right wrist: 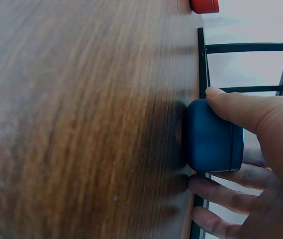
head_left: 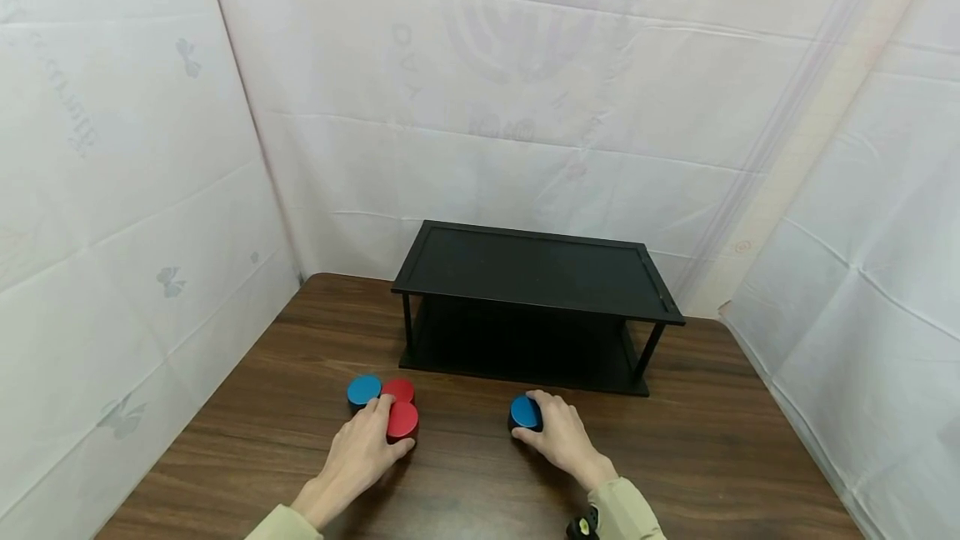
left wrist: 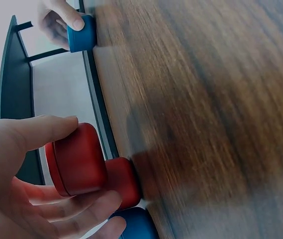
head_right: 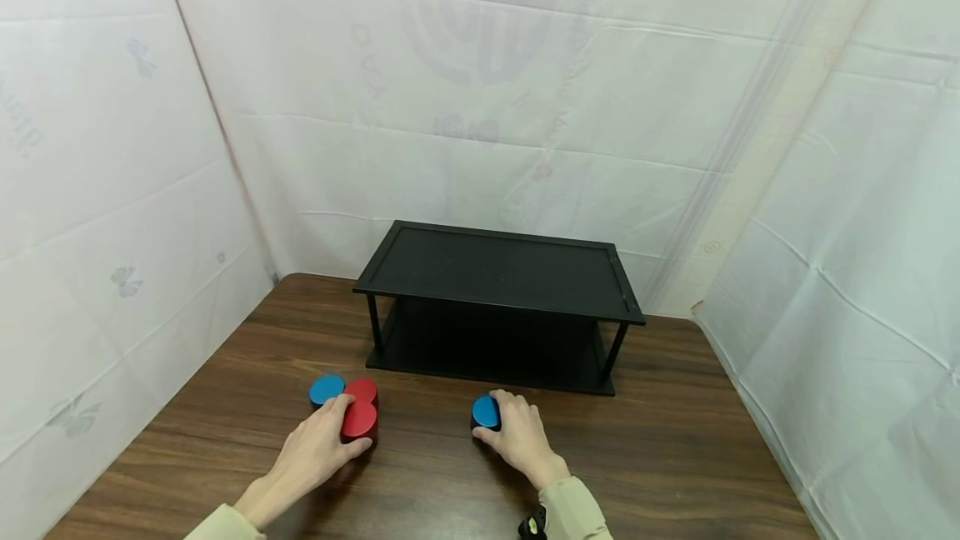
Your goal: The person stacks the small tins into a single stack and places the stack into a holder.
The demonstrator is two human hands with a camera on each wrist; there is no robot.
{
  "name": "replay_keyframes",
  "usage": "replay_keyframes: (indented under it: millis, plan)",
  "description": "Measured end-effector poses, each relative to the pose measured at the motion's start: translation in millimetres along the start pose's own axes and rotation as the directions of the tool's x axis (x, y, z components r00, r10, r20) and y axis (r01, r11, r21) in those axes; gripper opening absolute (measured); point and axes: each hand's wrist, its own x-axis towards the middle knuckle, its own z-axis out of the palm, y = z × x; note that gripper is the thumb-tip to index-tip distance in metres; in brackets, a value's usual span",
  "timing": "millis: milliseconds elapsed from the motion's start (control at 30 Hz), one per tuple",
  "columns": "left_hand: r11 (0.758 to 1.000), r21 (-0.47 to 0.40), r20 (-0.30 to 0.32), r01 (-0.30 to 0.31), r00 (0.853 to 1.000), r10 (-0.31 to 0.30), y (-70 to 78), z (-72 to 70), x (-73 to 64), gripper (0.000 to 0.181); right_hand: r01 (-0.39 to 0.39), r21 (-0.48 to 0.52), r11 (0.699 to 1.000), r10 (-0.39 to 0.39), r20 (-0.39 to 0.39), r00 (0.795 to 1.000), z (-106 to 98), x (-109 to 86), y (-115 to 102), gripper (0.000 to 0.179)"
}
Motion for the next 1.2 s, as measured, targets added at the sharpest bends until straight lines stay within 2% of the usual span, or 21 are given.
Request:
replay_keyframes:
  millis: [700, 967, 1067, 1200]
  plan:
    - [1.000, -0.006, 0.000, -0.003, 1.000, 0.003, 1.7, 4.6, 1.4, 0.065, -0.022, 0.007, 1.000, 0.023, -0.027, 0.999, 4, -1.0, 1, 0.062]
    - [0.998, -0.060, 0.047, 0.034, 0.998, -0.031, 7.2, 12.1, -1.3, 0.063, -0.037, 0.017, 0.999, 0.037, -0.012, 0.999, 7, -4.5, 4, 0.062]
    - [0.998, -0.062, 0.062, 0.024, 0.998, -0.020, 9.2, 13.4, -1.1, 0.063, -0.032, 0.034, 0.999, 0.032, -0.005, 0.999, 8, -5.5, 4, 0.062]
    - [0.998, -0.065, 0.037, -0.008, 0.999, 0.010, 12.2, 9.8, 3.4, 0.062, -0.022, 0.030, 0.999, 0.023, -0.029, 0.999, 5, -3.3, 3, 0.060]
